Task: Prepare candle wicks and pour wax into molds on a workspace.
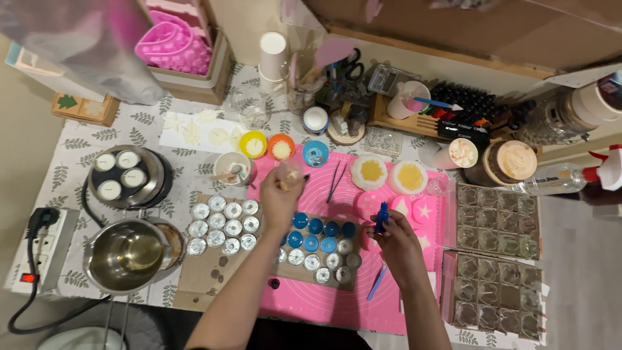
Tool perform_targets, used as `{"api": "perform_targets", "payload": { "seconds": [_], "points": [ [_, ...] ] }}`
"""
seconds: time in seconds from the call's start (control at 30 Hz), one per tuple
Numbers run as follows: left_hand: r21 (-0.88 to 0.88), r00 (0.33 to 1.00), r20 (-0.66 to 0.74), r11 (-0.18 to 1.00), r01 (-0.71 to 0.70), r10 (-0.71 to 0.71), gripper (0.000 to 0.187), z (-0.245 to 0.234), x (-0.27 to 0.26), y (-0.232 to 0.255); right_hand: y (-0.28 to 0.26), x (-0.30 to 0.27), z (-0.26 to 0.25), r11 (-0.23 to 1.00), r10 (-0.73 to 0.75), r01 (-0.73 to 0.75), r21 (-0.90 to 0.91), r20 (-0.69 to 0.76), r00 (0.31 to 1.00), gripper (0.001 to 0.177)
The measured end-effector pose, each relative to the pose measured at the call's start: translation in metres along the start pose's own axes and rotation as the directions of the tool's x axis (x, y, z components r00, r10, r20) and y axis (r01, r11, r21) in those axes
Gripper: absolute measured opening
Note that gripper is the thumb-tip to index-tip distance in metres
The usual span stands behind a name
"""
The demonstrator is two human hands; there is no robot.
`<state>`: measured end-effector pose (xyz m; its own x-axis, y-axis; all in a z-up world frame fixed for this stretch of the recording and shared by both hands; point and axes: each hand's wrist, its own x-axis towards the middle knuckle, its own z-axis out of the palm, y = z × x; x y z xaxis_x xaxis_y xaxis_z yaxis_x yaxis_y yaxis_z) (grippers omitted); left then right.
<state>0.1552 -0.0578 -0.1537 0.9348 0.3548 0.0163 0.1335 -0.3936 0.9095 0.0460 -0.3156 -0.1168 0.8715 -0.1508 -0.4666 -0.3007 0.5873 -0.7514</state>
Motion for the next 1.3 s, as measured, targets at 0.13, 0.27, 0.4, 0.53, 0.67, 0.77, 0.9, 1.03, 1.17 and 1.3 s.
{"api": "perform_targets", "payload": {
  "seconds": [0.13,0.27,0.4,0.53,0.67,0.77,0.9,1.03,1.17,1.3],
  "points": [
    [-0.261,0.949,0.181,0.917,0.300,-0.259,0.050,-0.007,-0.004,-0.009,0.000,0.005,-0.011,1.000,-0.007,0.007,-0.021,0.018,1.000,0.028],
    [-0.511,0.817,0.452,0.648,0.565,-0.357,0.047,-0.029,-0.018,-0.001,-0.004,0.018,0.019,0.972,0.003,-0.001,-0.235,0.008,1.000,0.046],
    [-0.715,0.846,0.509,0.471,0.517,-0.158,0.051,-0.065,-0.029,0.020,0.023,0.055,0.031,0.910,-0.039,0.100,-0.402,0.158,0.987,0.039],
    [-0.809,0.864,0.503,0.341,0.479,-0.020,0.073,-0.110,-0.035,0.041,0.052,0.088,0.060,0.894,-0.111,0.179,-0.411,0.184,0.977,0.036],
    [-0.852,0.862,0.506,0.160,0.499,0.006,0.091,-0.145,-0.041,0.070,0.079,0.108,0.074,0.703,-0.297,0.434,-0.563,0.323,0.899,0.032],
    [-0.851,0.850,0.524,0.069,0.520,0.053,0.090,-0.156,-0.042,0.068,0.072,0.097,0.093,0.657,-0.291,0.425,-0.623,0.311,0.905,0.036],
    [-0.843,0.859,0.504,0.266,0.467,0.091,0.080,-0.159,-0.040,0.069,0.064,0.083,0.092,0.754,-0.293,0.409,-0.515,0.294,0.910,0.035],
    [-0.447,0.913,0.406,0.882,0.149,0.052,0.066,-0.150,-0.045,0.097,0.014,0.043,0.106,0.943,-0.096,0.167,-0.288,0.244,0.965,0.033],
    [0.055,0.821,0.365,0.870,-0.490,0.440,0.070,-0.138,-0.051,0.091,-0.022,0.026,0.104,0.917,-0.019,0.145,-0.371,0.323,0.946,0.036],
    [0.110,0.831,0.365,0.867,-0.487,0.420,0.068,-0.131,-0.059,0.099,-0.045,0.013,0.112,0.913,0.027,0.107,-0.395,0.318,0.948,0.034]
  ]
}}
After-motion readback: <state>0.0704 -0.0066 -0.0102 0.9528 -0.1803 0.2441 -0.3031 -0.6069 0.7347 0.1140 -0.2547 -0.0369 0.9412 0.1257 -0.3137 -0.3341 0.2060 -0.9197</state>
